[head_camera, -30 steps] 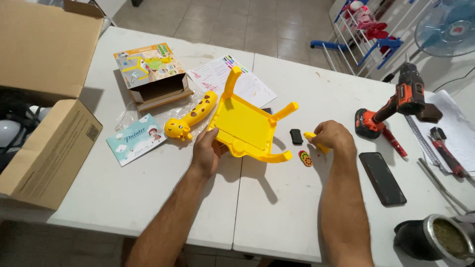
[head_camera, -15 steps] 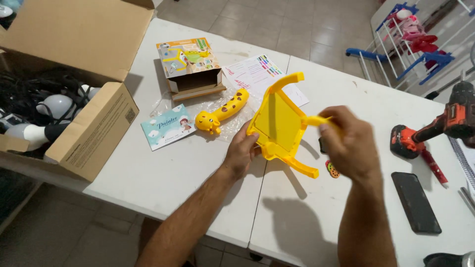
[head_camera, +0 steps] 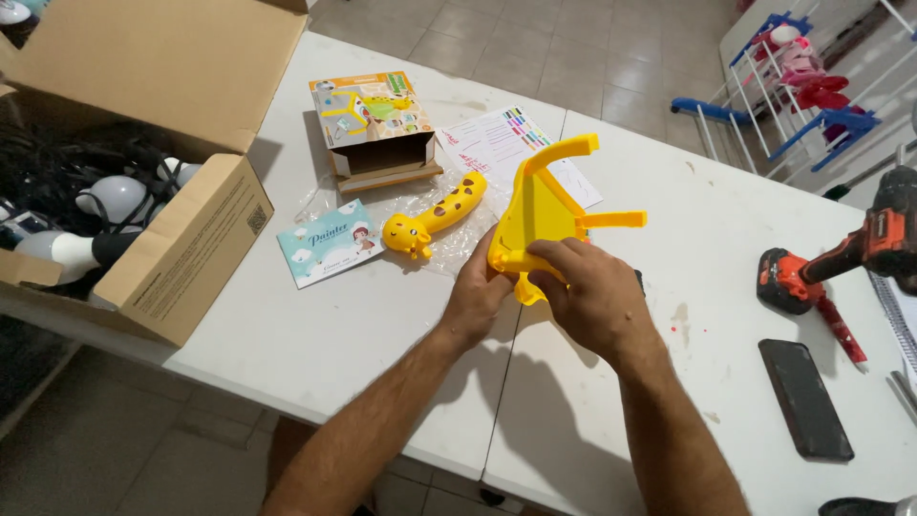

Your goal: Assembling a yellow giraffe-themed plastic drawing board by fitting the board into the frame and attaching it to the base.

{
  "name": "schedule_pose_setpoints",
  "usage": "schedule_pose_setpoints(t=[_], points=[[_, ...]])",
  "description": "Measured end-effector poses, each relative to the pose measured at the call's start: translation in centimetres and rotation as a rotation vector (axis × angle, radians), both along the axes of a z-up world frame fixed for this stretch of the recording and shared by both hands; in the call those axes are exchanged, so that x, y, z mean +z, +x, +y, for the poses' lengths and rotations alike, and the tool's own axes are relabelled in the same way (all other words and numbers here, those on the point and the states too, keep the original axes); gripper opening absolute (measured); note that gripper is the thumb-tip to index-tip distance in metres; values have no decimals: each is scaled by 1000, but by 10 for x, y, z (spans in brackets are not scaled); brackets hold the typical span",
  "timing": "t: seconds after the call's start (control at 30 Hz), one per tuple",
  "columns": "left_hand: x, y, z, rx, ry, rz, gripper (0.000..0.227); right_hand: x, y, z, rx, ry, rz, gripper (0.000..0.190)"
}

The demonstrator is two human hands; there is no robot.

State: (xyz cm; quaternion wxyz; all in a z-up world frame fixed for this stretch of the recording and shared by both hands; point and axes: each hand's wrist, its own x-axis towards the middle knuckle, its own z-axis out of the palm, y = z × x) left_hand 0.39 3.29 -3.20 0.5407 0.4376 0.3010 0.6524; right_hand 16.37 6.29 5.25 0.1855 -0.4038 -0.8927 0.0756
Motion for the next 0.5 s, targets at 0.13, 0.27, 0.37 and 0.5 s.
schedule_pose_setpoints(t=[0.13, 0.27, 0.37, 0.5], points=[[-4, 4, -1, 21, 31, 37, 69, -1, 3, 4, 63, 121, -11, 27], [1, 4, -3, 46, 28, 109, 66, -5, 2, 2, 173, 282, 29, 22], [-6, 1, -5, 84, 37, 173, 65, -7, 0, 1, 201, 318, 30, 21], [-9, 2, -6, 187, 71, 312, 63, -11, -1, 1, 216, 314, 71, 20]])
